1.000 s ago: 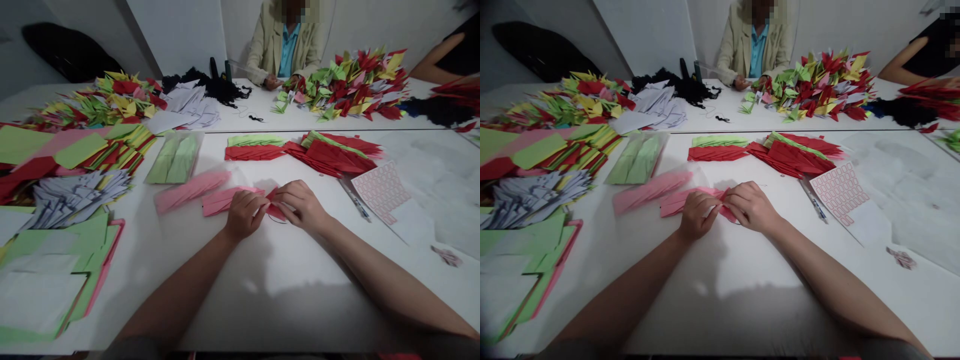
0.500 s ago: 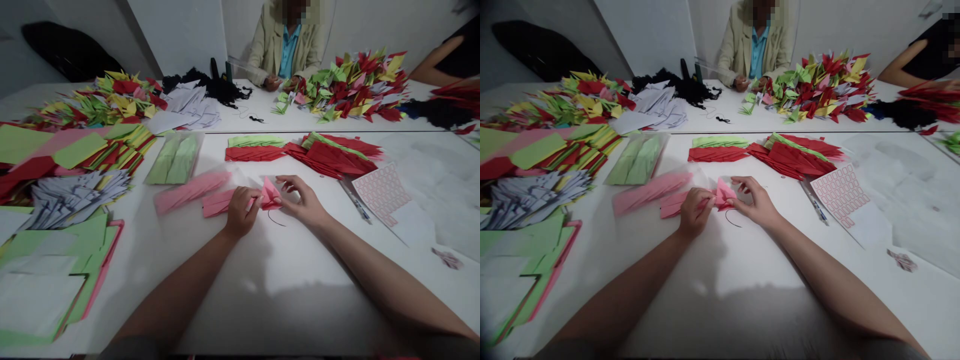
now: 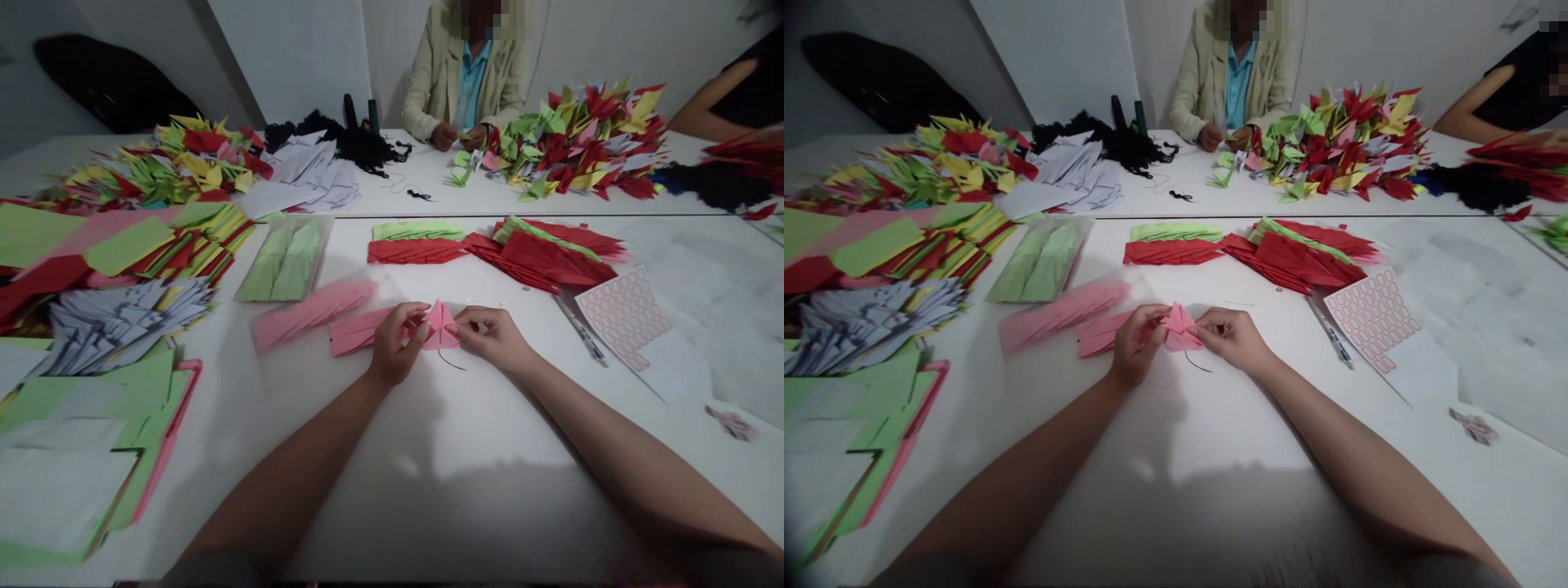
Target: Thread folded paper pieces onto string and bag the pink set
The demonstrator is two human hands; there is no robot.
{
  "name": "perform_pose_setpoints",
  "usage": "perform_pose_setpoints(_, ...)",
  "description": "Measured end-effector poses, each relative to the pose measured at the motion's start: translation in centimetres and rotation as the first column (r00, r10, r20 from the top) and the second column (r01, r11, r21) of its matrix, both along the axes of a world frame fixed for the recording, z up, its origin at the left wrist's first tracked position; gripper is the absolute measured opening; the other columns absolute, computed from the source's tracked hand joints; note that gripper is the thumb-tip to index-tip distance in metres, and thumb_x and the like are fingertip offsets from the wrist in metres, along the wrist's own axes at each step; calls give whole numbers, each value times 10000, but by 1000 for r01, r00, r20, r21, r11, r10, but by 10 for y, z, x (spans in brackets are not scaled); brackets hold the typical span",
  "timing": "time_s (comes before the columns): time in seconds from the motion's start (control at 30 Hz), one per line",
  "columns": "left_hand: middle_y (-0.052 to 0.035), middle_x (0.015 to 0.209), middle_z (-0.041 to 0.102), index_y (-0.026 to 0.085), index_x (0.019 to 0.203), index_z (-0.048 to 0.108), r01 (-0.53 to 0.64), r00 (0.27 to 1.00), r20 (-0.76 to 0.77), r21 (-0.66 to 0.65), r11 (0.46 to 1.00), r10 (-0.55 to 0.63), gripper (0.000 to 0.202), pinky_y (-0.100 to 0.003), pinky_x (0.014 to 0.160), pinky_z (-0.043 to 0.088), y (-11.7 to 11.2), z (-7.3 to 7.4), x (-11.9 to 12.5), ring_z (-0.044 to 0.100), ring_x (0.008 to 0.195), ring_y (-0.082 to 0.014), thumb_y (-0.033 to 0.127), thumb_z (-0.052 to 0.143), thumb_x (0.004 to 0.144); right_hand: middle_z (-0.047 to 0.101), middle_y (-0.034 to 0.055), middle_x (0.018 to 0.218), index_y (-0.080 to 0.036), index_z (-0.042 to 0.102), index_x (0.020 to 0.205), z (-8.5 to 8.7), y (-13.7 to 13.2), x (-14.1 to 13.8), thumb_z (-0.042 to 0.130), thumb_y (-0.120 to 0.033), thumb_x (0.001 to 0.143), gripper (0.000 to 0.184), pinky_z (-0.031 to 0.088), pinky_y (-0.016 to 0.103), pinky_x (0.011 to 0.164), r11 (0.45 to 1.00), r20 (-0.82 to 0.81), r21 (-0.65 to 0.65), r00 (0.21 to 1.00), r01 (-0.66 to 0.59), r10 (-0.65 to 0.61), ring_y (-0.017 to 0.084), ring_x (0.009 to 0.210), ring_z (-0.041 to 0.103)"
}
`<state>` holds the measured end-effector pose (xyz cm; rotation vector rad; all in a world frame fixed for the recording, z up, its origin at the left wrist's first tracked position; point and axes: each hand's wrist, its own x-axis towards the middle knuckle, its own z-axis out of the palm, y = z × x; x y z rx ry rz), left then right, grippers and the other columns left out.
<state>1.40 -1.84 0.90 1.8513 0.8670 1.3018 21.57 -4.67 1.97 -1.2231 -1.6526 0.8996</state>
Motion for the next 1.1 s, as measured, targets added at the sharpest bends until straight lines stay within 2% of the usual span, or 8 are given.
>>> perform_pose_setpoints(0.2,-18,765,632,166,889,642,81,994,84,-190,978,-66,198,-250,641,473,4,-9,3,579,683,-124,358,640,845,625,23,712,-175,688,769,3,-4,-4,652,-478,845,315,392,275,560,992,51,-37,991,-124,125,128,606,485)
perform_pose_setpoints(0.37,45,577,478,177,763,596,85,995,79,-271,959,-66,226,-221,527,370,6,-9,4,440,538,-89,391,640,822,526,-9,642,-174,597,706,2,-5,-8,601,-461,872,331,356,256,525,972,18,-146,981,-187,191,114,574,423)
perform_pose_setpoints(0.53,38,614,498,185,755,562,126,991,84,-321,939,-104,227,-223,547,372,6,-1,3,444,568,-94,375,557,878,468,-24,651,-175,568,727,-1,-6,-12,569,-425,900,303,313,251,519,956,-37,-176,972,-234,231,103,567,373)
perform_pose_setpoints(0.67,25,658,528,189,718,542,66,998,21,-237,969,-63,211,-245,626,420,5,1,5,485,639,-113,317,520,884,460,-23,666,-183,532,697,-5,-5,-15,549,-410,912,313,319,253,533,952,-16,-147,963,-268,268,106,581,372)
perform_pose_setpoints(0.77,7,710,562,192,737,546,62,998,-2,-213,975,-64,249,-262,677,450,4,2,6,526,695,-133,358,485,913,454,-27,659,-183,530,689,-7,-5,-14,558,-413,905,317,323,251,530,957,-4,-132,966,-258,260,103,578,376)
perform_pose_setpoints(0.9,-36,798,631,182,868,608,92,996,13,-172,981,-91,411,-293,729,481,5,3,2,591,760,-163,499,367,970,501,-22,633,-179,589,751,-9,-3,-10,578,-440,897,299,351,251,504,983,-85,-103,986,-150,141,107,550,421)
perform_pose_setpoints(1.0,-69,893,687,181,1009,641,92,985,-148,47,995,-84,400,-331,747,491,7,0,-3,627,818,-202,547,551,876,589,7,671,-181,625,773,-6,0,-2,606,-433,887,278,436,273,552,1000,-130,1,991,-19,19,134,598,527)
perform_pose_setpoints(1.1,-51,848,726,204,912,682,19,930,-348,365,931,118,160,-359,774,459,9,-4,-6,634,837,-217,333,670,819,668,52,814,-186,671,822,3,3,8,664,-399,860,217,501,305,642,992,-58,124,998,13,-6,171,729,617)
